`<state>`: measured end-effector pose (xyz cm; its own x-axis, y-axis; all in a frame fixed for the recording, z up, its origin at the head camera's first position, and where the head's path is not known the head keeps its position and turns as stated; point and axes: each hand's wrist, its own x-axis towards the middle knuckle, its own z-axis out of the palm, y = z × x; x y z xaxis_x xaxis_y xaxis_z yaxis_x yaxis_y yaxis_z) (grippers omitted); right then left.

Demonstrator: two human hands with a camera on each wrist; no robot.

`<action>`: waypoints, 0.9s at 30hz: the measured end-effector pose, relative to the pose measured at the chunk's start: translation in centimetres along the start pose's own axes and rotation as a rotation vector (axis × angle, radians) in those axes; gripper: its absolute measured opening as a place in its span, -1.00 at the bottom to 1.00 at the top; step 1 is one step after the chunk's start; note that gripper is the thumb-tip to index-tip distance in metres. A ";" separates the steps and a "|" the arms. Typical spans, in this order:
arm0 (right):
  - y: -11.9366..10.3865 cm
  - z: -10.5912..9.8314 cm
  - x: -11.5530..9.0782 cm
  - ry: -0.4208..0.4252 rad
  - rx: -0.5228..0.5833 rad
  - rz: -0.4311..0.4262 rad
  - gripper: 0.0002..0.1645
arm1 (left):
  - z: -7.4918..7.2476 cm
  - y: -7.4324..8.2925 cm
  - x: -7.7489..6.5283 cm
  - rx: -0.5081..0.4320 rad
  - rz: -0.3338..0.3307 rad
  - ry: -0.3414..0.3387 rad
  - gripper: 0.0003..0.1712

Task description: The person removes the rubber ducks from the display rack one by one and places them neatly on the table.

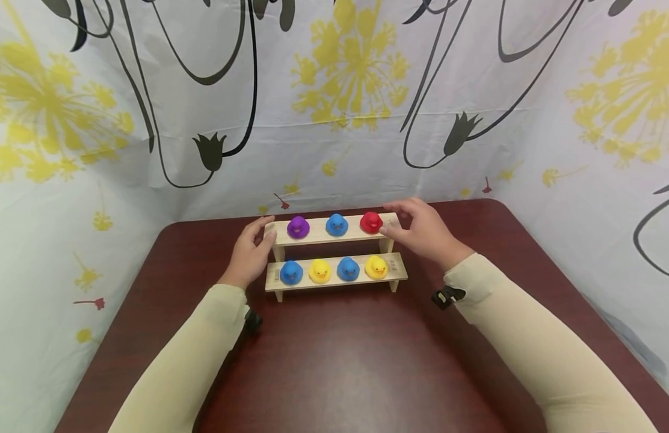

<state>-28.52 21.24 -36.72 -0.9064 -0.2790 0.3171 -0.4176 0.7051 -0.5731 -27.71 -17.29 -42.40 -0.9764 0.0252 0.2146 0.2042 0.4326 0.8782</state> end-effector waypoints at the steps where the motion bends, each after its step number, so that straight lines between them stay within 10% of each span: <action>1: -0.1 0.0 0.1 -0.006 0.004 0.008 -0.35 | 0.1 0.0 0.0 -0.003 -0.005 0.002 -0.46; 27: -0.9 0.9 1.3 -0.040 0.020 0.044 -0.34 | 1.9 -0.6 0.7 -0.108 -0.055 0.009 -0.49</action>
<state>-29.36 19.71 -36.46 -0.9254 -0.2747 0.2610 -0.3784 0.7044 -0.6005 -28.70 -15.87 -43.61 -0.9858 -0.0044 0.1679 0.1569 0.3334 0.9297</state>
